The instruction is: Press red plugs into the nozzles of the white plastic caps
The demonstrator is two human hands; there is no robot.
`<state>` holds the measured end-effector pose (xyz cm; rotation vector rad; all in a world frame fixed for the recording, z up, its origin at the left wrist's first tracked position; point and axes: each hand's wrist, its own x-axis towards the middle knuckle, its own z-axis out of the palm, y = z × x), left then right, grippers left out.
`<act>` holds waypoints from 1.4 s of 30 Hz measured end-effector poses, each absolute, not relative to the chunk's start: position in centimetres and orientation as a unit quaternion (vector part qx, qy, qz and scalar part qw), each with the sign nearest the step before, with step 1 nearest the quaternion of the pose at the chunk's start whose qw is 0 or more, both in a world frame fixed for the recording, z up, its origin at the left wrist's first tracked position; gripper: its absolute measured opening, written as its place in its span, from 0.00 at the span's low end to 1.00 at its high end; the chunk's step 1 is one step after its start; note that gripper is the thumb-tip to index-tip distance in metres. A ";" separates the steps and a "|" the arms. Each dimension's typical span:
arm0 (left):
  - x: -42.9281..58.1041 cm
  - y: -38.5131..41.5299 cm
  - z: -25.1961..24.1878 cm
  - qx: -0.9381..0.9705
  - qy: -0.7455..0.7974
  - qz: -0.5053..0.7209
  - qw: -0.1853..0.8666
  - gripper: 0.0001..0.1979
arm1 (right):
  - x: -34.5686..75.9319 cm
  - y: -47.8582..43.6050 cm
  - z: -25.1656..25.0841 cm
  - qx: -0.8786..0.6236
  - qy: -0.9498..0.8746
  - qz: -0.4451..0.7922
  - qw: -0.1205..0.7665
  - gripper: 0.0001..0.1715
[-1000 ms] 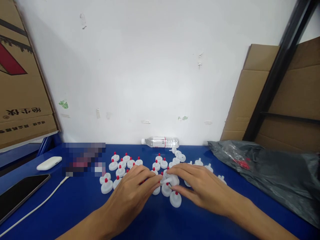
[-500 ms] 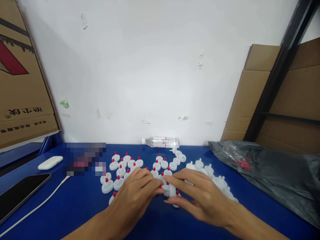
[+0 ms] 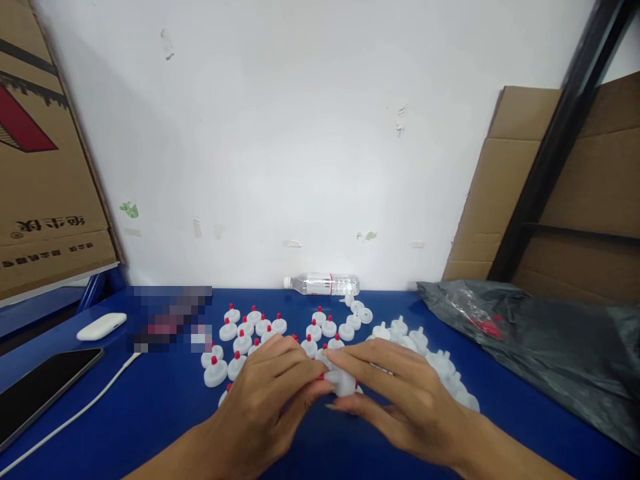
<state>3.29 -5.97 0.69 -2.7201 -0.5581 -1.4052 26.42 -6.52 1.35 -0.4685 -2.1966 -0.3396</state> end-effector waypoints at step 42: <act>0.6 -1.7 -1.7 -0.874 -0.387 -0.104 0.276 0.05 | 29.2 -3.1 2.2 -0.406 -0.874 -0.048 0.260 0.16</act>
